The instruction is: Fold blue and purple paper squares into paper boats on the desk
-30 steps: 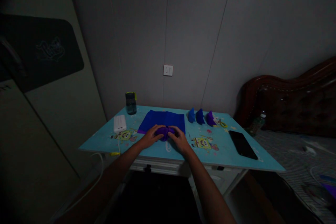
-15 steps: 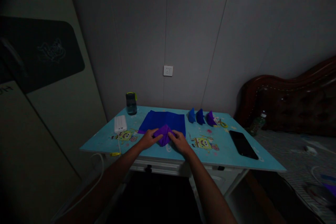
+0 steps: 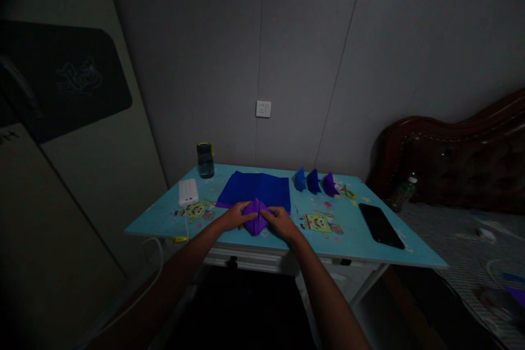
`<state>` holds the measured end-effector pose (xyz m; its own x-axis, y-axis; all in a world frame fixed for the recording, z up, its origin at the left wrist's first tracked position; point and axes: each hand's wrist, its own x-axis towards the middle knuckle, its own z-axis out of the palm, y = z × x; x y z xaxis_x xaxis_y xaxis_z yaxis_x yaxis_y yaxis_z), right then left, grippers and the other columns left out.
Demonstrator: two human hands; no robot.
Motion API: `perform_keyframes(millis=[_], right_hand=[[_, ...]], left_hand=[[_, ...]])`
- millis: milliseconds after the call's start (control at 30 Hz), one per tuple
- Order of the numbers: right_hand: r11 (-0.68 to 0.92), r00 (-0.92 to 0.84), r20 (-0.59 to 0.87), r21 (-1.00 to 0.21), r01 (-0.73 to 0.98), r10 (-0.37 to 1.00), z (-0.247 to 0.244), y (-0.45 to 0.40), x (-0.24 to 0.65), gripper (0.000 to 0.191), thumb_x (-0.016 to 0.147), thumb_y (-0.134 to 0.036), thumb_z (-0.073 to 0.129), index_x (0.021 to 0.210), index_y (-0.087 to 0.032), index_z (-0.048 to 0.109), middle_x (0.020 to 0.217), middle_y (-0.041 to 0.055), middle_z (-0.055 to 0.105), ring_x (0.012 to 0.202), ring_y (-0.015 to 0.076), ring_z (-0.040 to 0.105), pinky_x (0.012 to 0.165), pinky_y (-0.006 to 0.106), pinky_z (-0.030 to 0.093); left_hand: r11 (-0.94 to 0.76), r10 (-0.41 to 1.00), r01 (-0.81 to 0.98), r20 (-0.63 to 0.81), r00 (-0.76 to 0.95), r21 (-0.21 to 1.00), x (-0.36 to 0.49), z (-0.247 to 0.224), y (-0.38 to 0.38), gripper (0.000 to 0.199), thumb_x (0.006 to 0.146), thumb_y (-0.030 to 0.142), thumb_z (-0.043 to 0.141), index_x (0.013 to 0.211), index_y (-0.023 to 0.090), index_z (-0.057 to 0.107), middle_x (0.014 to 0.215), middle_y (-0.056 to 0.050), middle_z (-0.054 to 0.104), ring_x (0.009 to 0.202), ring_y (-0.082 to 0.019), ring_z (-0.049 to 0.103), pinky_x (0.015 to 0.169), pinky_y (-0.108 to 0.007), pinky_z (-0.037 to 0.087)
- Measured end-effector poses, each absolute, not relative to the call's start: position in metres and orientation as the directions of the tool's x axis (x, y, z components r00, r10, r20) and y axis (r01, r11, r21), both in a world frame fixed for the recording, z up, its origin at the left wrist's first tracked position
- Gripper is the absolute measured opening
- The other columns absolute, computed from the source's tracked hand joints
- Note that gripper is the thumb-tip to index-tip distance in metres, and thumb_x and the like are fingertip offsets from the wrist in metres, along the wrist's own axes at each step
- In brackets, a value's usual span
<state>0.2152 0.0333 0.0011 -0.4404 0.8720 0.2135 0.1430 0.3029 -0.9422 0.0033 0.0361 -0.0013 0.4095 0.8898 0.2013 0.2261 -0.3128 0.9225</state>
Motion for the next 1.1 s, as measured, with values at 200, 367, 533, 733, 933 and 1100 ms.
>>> perform_keyframes(millis=[200,367,533,733,933,1100], right_hand=[[0.328,-0.431,0.249,-0.937,0.12,0.867,0.002,0.036,0.212,0.051,0.079,-0.065,0.062,0.086,-0.015,0.069,0.068,0.0,0.059,0.06,0.0124,0.046,0.054,0.023,0.036],[0.348,-0.419,0.269,-0.929,0.124,0.867,0.003,0.038,0.209,0.046,0.08,-0.061,0.063,0.08,-0.015,0.068,0.065,-0.0017,0.056,0.059,0.012,0.045,0.055,0.023,0.036],[0.362,-0.413,0.286,-0.925,0.117,0.864,0.007,0.035,0.208,0.045,0.083,-0.06,0.061,0.082,-0.015,0.068,0.067,-0.0015,0.057,0.062,0.0131,0.047,0.058,0.025,0.037],[0.351,-0.411,0.291,-0.934,0.075,0.864,0.01,0.03,0.208,0.044,0.084,-0.061,0.059,0.087,-0.018,0.066,0.073,-0.001,0.058,0.066,0.0138,0.048,0.06,0.025,0.04],[0.327,-0.346,0.292,-0.944,0.047,0.892,0.006,0.031,0.208,0.038,0.083,-0.06,0.06,0.086,-0.022,0.06,0.074,-0.0025,0.053,0.065,0.0133,0.048,0.059,0.024,0.042],[0.327,-0.274,0.306,-0.944,0.036,0.912,0.004,0.031,0.209,0.038,0.084,-0.061,0.058,0.09,-0.024,0.057,0.076,-0.003,0.053,0.067,0.0136,0.049,0.06,0.023,0.042]], left_hand=[[-0.299,0.894,0.256,0.176,0.412,0.919,0.004,-0.002,0.033,0.059,0.081,0.055,0.063,0.123,0.014,0.056,0.055,0.007,0.053,0.034,-0.006,0.04,0.034,-0.016,0.029],[-0.315,0.896,0.263,0.195,0.398,0.912,0.006,0.0,0.034,0.058,0.079,0.052,0.066,0.122,0.014,0.06,0.075,0.0,0.066,0.045,-0.008,0.049,0.043,-0.019,0.038],[-0.286,0.908,0.283,0.165,0.385,0.916,0.006,-0.004,0.035,0.062,0.083,0.051,0.063,0.131,0.015,0.053,0.067,0.002,0.064,0.039,-0.007,0.045,0.038,-0.019,0.034],[-0.263,0.925,0.287,0.156,0.345,0.921,0.006,-0.009,0.036,0.067,0.085,0.051,0.059,0.14,0.015,0.043,0.074,0.0,0.066,0.038,-0.007,0.048,0.038,-0.019,0.037],[-0.351,0.916,0.243,0.277,0.292,0.904,0.003,-0.005,0.037,0.054,0.084,0.051,0.059,0.125,0.016,0.055,0.108,-0.009,0.069,0.088,-0.023,0.066,0.079,-0.033,0.052],[-0.414,0.894,0.19,0.36,0.265,0.89,0.001,0.001,0.038,0.037,0.085,0.052,0.057,0.1,0.018,0.061,0.099,-0.004,0.068,0.095,-0.022,0.062,0.089,-0.033,0.047]])
